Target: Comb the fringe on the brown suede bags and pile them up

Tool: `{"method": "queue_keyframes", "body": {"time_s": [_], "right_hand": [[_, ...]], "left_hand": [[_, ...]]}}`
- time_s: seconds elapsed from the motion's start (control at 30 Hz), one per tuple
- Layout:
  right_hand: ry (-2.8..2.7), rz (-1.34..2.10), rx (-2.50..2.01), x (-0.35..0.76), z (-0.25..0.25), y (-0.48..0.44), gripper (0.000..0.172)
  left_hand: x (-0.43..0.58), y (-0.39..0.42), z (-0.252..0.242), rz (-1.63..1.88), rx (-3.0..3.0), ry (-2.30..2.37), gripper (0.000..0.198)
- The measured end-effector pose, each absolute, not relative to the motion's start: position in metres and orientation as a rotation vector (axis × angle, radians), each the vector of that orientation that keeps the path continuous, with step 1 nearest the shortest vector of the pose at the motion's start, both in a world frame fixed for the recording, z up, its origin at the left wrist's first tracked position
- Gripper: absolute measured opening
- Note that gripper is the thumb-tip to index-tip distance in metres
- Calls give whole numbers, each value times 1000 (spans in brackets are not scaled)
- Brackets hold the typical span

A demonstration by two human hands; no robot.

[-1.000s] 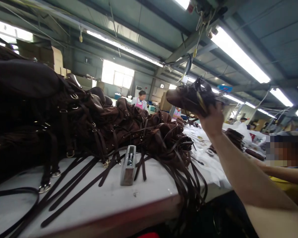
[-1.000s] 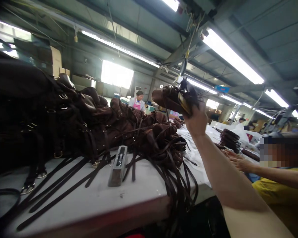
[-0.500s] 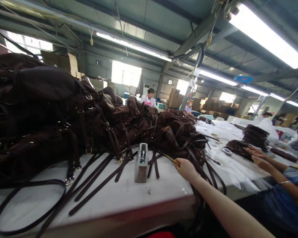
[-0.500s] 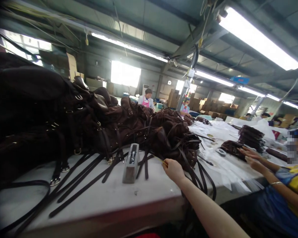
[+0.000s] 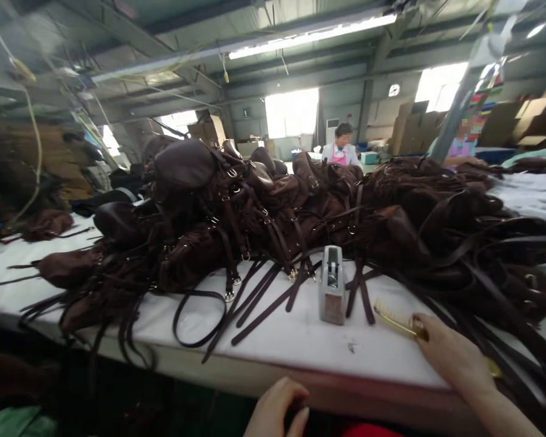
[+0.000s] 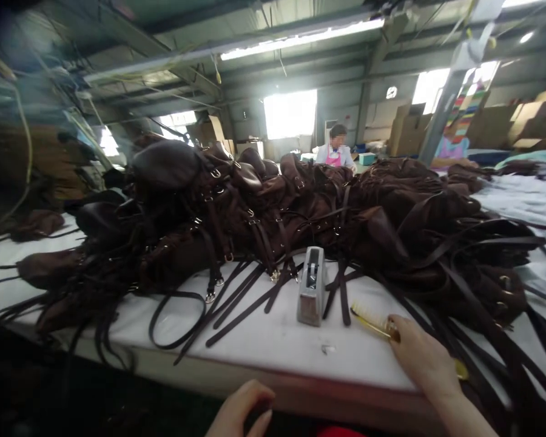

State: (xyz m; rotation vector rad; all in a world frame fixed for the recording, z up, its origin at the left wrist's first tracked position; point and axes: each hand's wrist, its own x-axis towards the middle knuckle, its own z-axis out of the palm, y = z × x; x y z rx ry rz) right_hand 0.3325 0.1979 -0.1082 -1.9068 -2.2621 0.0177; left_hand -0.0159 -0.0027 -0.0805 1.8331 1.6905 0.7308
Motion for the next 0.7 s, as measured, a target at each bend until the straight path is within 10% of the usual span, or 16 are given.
{"method": "queue_keyframes", "body": {"time_s": [0.7], "right_hand": [[-2122, 149, -1808, 332, -119, 202, 35]], "left_hand": [[-41, 325, -27, -170, 2237, 2538, 33]]}}
